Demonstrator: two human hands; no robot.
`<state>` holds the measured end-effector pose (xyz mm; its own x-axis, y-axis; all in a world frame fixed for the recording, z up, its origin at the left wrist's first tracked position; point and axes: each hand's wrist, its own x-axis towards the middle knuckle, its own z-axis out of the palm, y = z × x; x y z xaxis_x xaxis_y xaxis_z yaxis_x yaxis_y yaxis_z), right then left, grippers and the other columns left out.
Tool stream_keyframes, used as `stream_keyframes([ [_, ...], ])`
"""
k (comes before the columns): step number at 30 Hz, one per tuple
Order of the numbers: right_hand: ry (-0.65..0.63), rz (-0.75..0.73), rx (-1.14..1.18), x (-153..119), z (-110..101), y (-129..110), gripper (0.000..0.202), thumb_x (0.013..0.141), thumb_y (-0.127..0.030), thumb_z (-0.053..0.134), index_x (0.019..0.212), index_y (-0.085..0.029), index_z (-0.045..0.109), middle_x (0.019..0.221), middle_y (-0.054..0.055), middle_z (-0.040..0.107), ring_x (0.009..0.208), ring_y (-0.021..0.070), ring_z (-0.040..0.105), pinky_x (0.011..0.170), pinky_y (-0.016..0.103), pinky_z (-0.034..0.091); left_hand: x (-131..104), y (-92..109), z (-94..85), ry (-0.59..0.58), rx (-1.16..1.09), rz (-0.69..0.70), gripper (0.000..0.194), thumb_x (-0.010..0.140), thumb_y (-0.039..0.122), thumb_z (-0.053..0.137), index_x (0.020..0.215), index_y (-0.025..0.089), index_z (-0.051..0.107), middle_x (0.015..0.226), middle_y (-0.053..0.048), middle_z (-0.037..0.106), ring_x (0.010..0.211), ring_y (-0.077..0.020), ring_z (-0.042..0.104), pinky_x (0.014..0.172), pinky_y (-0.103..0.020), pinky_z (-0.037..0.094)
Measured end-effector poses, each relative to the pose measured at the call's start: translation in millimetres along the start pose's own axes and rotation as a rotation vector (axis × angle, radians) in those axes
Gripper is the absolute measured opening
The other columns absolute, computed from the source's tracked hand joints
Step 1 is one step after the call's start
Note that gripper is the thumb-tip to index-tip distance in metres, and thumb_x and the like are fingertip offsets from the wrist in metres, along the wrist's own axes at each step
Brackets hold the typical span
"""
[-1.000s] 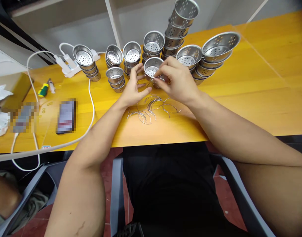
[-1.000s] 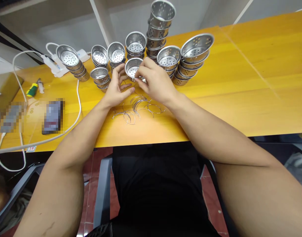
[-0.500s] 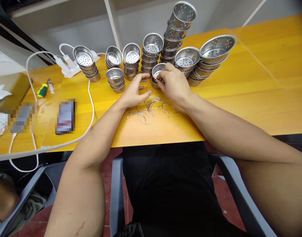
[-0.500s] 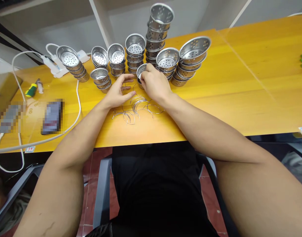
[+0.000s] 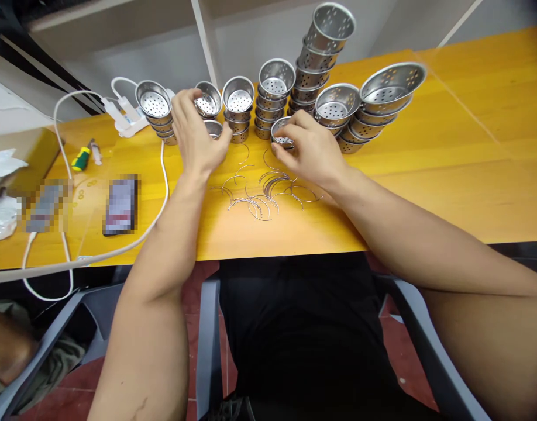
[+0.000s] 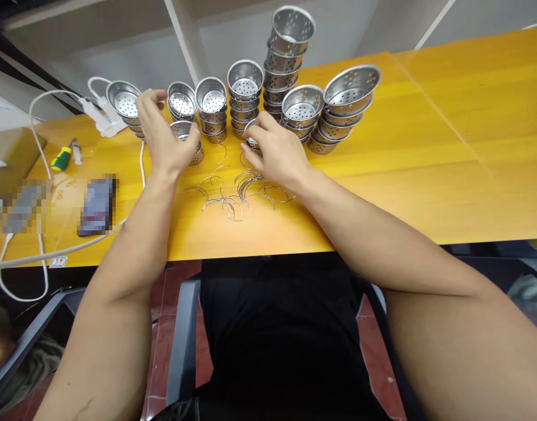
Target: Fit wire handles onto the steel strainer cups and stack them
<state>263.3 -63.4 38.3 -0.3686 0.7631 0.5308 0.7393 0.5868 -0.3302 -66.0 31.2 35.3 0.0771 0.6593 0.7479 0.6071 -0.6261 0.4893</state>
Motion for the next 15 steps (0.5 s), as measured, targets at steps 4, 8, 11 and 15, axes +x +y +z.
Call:
stream_keyframes([
  [4,-0.072,-0.069,0.05,-1,-5,-12,0.039,0.125,-0.043,0.058,0.151,-0.029,0.083,0.149,0.019,0.08,0.135,0.0442,0.078,0.114,0.063,0.066,-4,-29,-13.9,-0.124,0.051,-0.102,0.074,0.094,0.086,0.09,0.145,0.041,0.06,0.155,-0.01,0.08,0.18,-0.0275,0.053,0.129,-0.064,0.056],
  [8,-0.066,-0.073,0.054,-2,-4,-12,0.033,0.124,-0.042,0.059,0.137,-0.026,0.086,0.143,0.018,0.081,0.129,0.0402,0.08,0.113,0.058,0.066,-10,-35,-13.6,-0.112,0.151,-0.173,0.082,0.086,0.091,0.091,0.139,0.036,0.061,0.143,-0.009,0.087,0.165,-0.0209,0.067,0.116,-0.059,0.056],
  [11,-0.06,-0.067,0.067,-2,-3,-10,0.031,0.123,-0.041,0.06,0.132,-0.026,0.086,0.141,0.018,0.082,0.126,0.0394,0.08,0.113,0.057,0.066,-8,-33,-13.5,-0.14,0.161,-0.252,0.082,0.081,0.079,0.099,0.145,0.042,0.064,0.141,-0.007,0.089,0.161,-0.0276,0.072,0.121,-0.065,0.058],
  [15,-0.099,-0.054,0.092,0,-9,-12,0.03,0.123,-0.04,0.061,0.133,-0.027,0.086,0.141,0.018,0.081,0.126,0.0403,0.078,0.111,0.056,0.064,-2,-34,-14.9,-0.293,0.013,-0.177,0.078,0.089,0.06,0.096,0.157,0.052,0.059,0.149,-0.007,0.082,0.169,-0.0375,0.066,0.134,-0.074,0.058],
])
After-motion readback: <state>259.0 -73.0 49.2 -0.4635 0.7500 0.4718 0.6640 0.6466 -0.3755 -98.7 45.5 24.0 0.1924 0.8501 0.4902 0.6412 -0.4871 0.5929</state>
